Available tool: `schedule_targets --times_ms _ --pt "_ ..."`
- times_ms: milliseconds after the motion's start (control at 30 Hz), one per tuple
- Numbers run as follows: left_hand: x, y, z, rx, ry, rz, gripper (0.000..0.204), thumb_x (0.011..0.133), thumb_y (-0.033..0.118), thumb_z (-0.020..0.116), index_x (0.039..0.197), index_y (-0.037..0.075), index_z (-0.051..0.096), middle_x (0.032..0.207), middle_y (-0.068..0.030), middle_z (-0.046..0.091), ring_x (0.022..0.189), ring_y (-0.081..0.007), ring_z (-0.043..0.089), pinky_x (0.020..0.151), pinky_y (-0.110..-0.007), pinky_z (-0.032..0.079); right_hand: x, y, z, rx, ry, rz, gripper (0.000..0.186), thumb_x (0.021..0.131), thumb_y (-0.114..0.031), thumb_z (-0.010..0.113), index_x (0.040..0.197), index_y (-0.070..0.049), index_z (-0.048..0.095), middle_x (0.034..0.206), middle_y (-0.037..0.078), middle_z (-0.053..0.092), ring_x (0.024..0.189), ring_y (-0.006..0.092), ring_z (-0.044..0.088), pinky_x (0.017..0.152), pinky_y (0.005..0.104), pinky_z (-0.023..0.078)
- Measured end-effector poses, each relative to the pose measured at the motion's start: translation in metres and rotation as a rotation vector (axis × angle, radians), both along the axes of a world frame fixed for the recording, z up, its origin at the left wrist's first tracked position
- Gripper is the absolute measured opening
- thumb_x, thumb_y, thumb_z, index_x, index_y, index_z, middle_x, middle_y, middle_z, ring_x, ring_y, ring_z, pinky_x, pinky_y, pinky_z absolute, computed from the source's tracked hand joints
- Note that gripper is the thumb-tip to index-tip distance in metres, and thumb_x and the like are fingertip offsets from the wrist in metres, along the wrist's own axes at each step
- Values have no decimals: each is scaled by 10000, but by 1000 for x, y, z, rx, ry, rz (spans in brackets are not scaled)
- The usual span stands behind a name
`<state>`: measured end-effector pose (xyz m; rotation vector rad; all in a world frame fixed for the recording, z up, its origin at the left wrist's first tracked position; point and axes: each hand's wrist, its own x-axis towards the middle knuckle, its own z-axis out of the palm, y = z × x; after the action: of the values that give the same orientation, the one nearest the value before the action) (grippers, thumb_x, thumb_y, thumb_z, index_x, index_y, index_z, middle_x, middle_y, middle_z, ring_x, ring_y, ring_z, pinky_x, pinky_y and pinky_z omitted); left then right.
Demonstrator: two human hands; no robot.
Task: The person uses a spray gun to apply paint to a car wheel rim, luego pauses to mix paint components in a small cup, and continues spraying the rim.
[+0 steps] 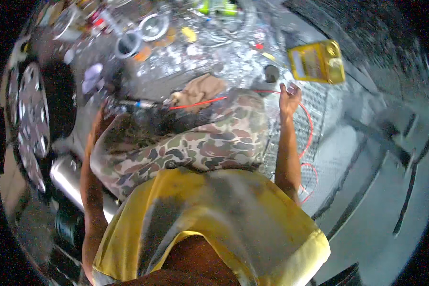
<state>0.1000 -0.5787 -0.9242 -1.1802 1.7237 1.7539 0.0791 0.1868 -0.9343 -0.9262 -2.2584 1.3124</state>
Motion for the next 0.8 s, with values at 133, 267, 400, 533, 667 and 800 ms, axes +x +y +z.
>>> schedule_targets --times_ms 133,267,400,533,667,800 --pt "-23 60 -32 287 -89 95 642 947 557 589 1415 126 500 884 -71 615 696 -176 567 676 -333 520 -19 77 40 304 -19 -272 1006 654 -377 959 1361 103 427 1182 199 583 1040 271 574 924 368 484" --pt "-39 76 -36 321 -109 77 688 916 551 642 1420 104 502 948 -103 649 781 -202 608 721 -351 532 -36 116 94 87 197 -14 1170 590 -373 999 1435 71 323 1317 201 517 1111 270 563 931 375 492" --pt "-43 75 -4 274 -210 -86 736 885 545 695 1425 81 505 1012 -136 683 866 -227 648 765 -370 545 -41 128 107 124 138 236 974 677 -157 950 1415 24 341 1347 177 527 1199 263 557 1040 406 461" --pt "-60 76 65 -22 -207 -628 803 831 547 764 1399 30 530 1071 -164 707 957 -254 674 820 -388 549 -62 130 96 127 175 282 904 705 -144 925 1390 41 365 1343 184 528 1175 264 563 1053 405 447" --pt "-133 132 64 -439 223 -1229 829 750 521 831 1289 -56 581 1160 -210 681 1058 -346 657 930 -425 519 -76 135 75 203 257 239 864 703 -126 922 1353 66 386 1310 189 537 1158 261 565 1057 409 441" --pt "-165 242 -10 -558 761 -1184 932 696 465 866 1410 18 465 1363 -255 528 1267 -405 527 1059 -458 447 -79 116 73 236 353 99 863 715 -111 911 1352 77 359 1303 204 521 1172 264 553 1049 416 449"
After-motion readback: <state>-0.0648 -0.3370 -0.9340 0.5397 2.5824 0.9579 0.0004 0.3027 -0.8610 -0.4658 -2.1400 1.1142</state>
